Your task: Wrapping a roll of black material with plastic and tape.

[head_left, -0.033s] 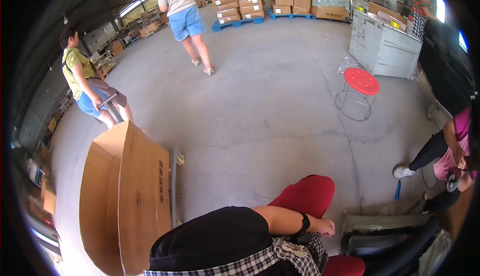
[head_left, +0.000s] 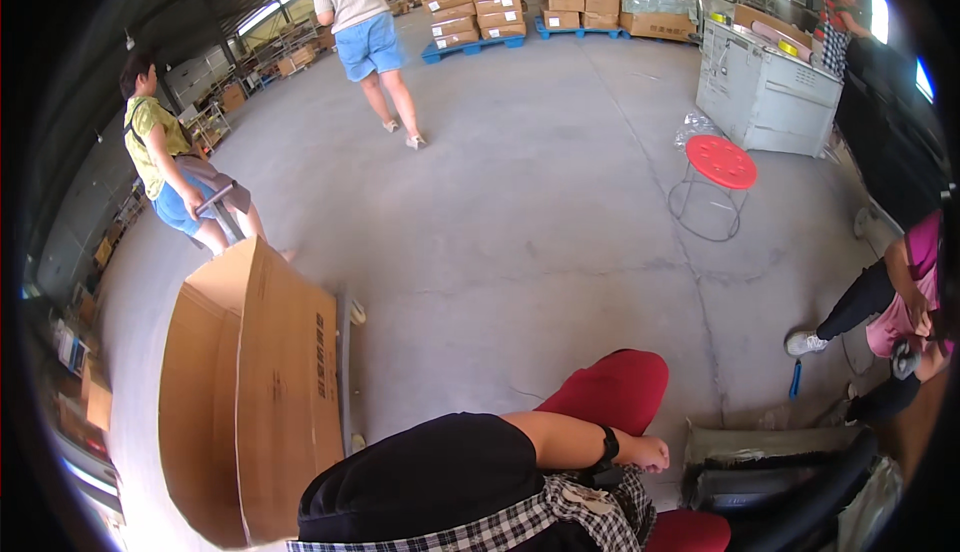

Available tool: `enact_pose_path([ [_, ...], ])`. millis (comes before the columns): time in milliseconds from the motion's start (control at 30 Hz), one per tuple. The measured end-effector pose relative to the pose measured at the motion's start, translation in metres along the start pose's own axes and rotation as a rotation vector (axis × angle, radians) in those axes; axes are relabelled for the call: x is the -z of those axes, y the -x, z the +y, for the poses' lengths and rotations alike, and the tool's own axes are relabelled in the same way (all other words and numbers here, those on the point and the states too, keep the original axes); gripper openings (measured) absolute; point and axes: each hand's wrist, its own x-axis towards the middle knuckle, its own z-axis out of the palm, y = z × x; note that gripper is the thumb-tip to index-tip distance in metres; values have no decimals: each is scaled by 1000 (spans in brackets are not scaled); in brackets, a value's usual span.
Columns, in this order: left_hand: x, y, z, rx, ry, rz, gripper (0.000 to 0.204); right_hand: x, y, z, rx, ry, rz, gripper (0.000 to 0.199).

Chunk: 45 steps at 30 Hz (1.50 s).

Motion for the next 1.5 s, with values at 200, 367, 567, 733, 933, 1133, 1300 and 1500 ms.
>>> enact_pose_path([
  [200, 3, 2, 1, -1, -4, -15, 22, 2, 0, 7, -17, 1, 7, 51],
  [367, 3, 2, 2, 17, -19, 10, 23, 3, 1, 12, -33, 5, 11, 52],
  [567, 1, 8, 11, 31, -34, 2, 22, 7, 2, 18, -52, 9, 18, 53],
  [733, 1, 3, 6, 37, -62, 18, 23, 10, 3, 24, -66, 5, 22, 54],
  [933, 3, 8, 10, 78, -9, 0, 23, 13, 6, 29, -81, 2, 27, 55],
  [1133, 4, 5, 6, 35, -32, -20, 22, 21, 13, 52, -118, 6, 41, 56],
  [1300, 18, 10, 2, 15, 53, -53, 18, 36, 19, 70, -186, -32, 38, 57],
  [1500, 24, 8, -7, 103, 187, -52, 16, 46, 25, 41, -274, 5, 23, 69],
])
